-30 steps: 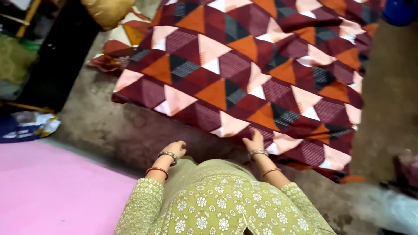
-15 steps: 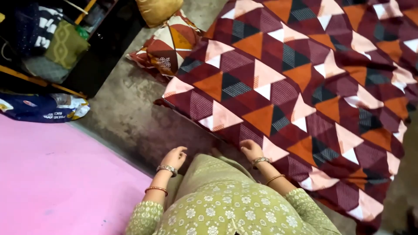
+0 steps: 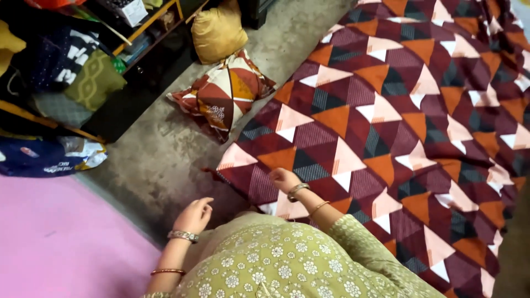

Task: Spreading out a patterned bedsheet on a bed and tucking the edges under the mattress.

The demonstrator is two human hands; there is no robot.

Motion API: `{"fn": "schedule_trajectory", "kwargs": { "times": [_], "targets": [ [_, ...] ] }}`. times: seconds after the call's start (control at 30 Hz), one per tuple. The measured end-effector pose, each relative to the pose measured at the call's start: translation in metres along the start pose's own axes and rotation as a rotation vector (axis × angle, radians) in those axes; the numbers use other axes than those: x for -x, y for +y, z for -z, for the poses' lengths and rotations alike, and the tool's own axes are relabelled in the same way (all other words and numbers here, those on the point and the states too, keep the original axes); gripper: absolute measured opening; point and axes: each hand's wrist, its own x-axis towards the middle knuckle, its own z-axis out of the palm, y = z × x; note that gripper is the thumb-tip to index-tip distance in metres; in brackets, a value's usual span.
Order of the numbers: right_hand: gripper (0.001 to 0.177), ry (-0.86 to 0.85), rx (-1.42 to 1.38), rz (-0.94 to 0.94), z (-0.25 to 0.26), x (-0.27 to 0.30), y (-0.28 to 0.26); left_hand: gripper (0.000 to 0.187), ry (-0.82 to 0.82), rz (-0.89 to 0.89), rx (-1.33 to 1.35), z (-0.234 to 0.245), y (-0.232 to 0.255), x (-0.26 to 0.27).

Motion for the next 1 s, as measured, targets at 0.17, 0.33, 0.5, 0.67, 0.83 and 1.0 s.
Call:
{"fn": "schedule_trajectory", "kwargs": {
  "times": [0.17,0.33,0.5,0.67,0.83,1.0],
  "targets": [
    [0.030,-0.069,0.105,0.110,-0.022,-0.054,-0.044,0.031,0.092,-0.031,0.035,0.034,0.003,-0.045],
    [0.038,-0.096,0.279,0.021,-0.054,-0.074,-0.088,0.028,0.019,-0.094,-0.063,0.082,-0.010,-0.108],
    [0.061,-0.112,0.399,-0.136,-0.109,-0.099,-0.076,0.027,-0.083,-0.284,-0.057,0.150,-0.051,-0.175],
    [0.057,-0.228,0.438,-0.599,-0.148,-0.111,-0.126,0.028,-0.173,-0.342,-0.108,0.234,-0.101,-0.218],
    [0.077,-0.192,0.450,-0.831,-0.168,-0.107,-0.150,0.029,-0.261,-0.327,-0.080,0.279,-0.151,-0.257],
    [0.062,-0.064,0.428,-0.866,-0.170,-0.103,-0.162,0.027,-0.324,-0.417,-0.096,0.277,-0.152,-0.299]
  ]
}}
